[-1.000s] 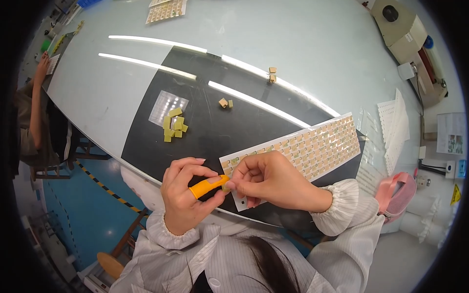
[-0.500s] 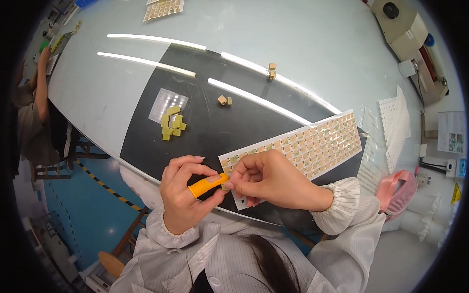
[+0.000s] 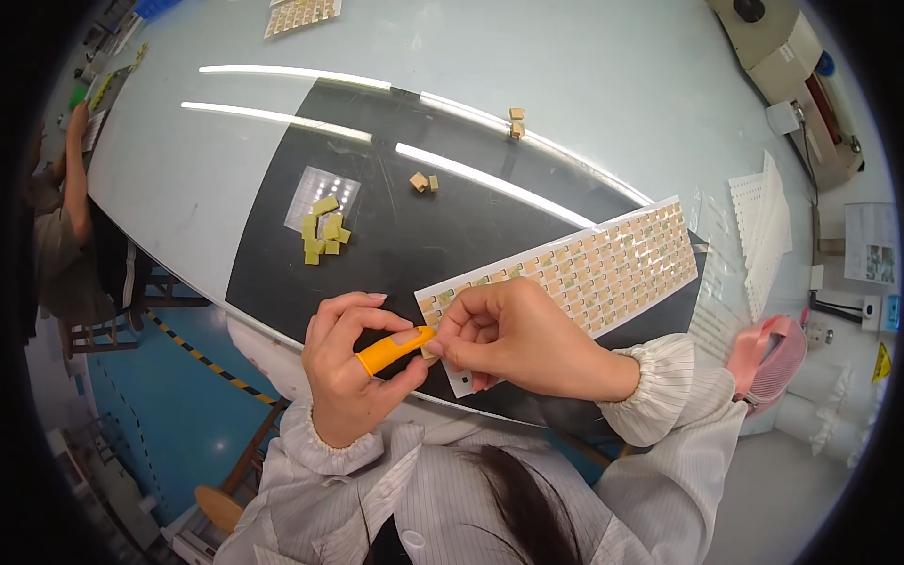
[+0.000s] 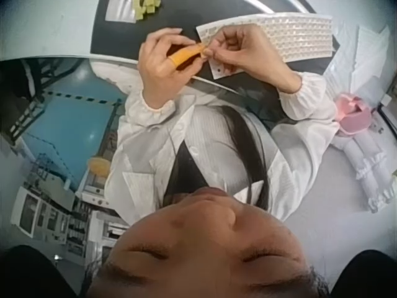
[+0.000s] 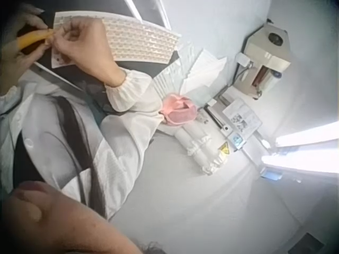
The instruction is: Assembling electronic components by inserting small pieces into a grid panel at a workbench.
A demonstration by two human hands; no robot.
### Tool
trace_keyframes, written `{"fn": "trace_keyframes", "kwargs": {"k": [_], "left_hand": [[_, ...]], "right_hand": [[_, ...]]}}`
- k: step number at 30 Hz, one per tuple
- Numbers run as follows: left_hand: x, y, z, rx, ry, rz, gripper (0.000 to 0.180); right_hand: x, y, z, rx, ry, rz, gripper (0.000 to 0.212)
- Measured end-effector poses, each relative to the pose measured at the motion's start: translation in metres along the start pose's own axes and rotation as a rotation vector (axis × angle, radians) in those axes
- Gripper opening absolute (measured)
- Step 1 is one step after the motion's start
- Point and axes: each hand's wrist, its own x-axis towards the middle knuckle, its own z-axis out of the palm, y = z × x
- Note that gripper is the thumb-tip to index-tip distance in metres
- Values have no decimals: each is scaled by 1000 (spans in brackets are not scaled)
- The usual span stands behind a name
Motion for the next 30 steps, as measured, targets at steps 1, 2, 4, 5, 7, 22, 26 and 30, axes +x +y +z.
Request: {"fn": "trace_keyframes", "kwargs": {"k": [1,2,4,5,7,22,26,30], "left_hand": [[0,0,0,2,-6,-7,24],[1,0,1,1,-9,-5,24],[1,-1,1,5,0,15,24],[2,-1,0,8,0,14,24],[2,0,0,25,9,22,24],[-4,-3,0,17,10,52,20],[-3,-3,0,-1,8,22,24],[-2,-1,0,-7,11,-8,25]], "right_hand": [[0,1,0,-6,4,-6,14],[0,1,1,-3,7,-6,14],[-1,-1,4,-78,36,-51,17],[0,0,5,-77,33,-52,17],[0,4,7,-356,106,-254,20],[0,-6,-7,-934,714,-912,21],[-2,5,4,-861,626,-826,21],[2,25,14,-931,511,-824,19]]}}
